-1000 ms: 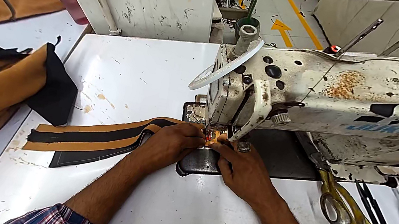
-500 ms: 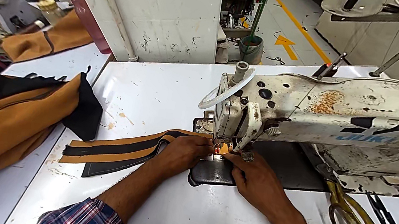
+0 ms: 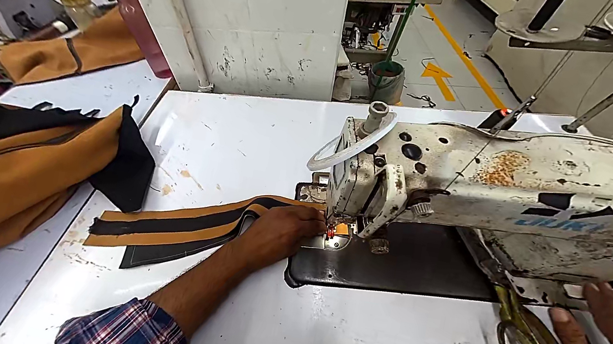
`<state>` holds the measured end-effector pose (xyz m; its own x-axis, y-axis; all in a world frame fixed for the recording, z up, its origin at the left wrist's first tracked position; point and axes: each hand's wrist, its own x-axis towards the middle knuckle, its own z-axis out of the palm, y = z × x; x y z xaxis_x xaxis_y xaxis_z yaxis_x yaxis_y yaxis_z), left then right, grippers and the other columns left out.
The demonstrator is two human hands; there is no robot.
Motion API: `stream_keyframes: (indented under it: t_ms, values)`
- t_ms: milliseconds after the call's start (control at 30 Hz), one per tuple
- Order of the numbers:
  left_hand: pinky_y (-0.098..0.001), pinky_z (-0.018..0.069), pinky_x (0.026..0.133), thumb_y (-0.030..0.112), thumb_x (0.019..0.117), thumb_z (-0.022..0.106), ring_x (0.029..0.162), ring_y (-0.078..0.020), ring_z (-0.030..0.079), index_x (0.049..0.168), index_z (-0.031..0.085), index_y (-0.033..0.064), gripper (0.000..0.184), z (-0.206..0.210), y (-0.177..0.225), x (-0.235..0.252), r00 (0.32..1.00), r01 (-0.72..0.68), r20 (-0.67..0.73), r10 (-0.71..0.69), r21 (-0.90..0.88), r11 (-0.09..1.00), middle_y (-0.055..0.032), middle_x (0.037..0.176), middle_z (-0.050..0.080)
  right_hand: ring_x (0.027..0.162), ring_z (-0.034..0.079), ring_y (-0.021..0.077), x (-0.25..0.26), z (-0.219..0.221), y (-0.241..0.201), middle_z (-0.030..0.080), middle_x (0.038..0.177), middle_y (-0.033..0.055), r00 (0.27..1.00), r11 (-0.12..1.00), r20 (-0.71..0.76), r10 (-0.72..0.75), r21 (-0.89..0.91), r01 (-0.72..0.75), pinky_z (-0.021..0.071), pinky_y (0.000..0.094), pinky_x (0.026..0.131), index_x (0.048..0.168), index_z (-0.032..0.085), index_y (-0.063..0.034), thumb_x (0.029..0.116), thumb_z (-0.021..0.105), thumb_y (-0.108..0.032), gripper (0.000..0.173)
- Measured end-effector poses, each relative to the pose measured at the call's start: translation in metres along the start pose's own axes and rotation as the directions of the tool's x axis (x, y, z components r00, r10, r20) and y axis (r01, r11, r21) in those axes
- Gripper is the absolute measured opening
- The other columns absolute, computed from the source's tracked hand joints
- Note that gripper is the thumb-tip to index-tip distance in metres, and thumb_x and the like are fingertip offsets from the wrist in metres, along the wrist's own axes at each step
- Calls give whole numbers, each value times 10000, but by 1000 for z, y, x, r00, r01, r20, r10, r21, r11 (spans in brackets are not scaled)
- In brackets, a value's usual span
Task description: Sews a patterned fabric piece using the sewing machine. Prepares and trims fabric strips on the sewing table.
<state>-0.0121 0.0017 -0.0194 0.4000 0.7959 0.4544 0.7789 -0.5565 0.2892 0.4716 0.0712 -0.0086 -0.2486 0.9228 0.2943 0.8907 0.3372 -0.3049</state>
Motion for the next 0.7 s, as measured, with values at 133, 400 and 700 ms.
stream_keyframes:
  t_ms: [133,400,700]
  values:
    - [-301,571,958,49,961,613,1071,-138,703,1023,780,96,184,2,-2,-1,1000,-24,-15,24,2,1000,-39,1100,745,1481,401,395,-2,7,2,459,1572,206,1000,1000,21,10,-5,-10,294,650,1184,1502,505,-3,1007,294,-672,859]
    - [-316,574,959,30,955,614,1082,-143,703,1027,784,99,198,1,0,-2,1000,-7,-5,7,-16,1000,-40,1119,746,1476,396,421,-8,-15,-27,451,1552,268,995,999,-96,-15,47,20,329,577,1202,1473,503,54,1064,367,-495,698]
    - [-358,582,916,20,950,626,1011,-190,708,1021,775,61,171,0,-2,6,998,63,5,-63,-14,998,-77,1053,735,1375,541,350,-62,40,-135,607,1399,256,933,862,-3,-361,381,335,424,473,1164,1310,645,37,1077,488,-355,482]
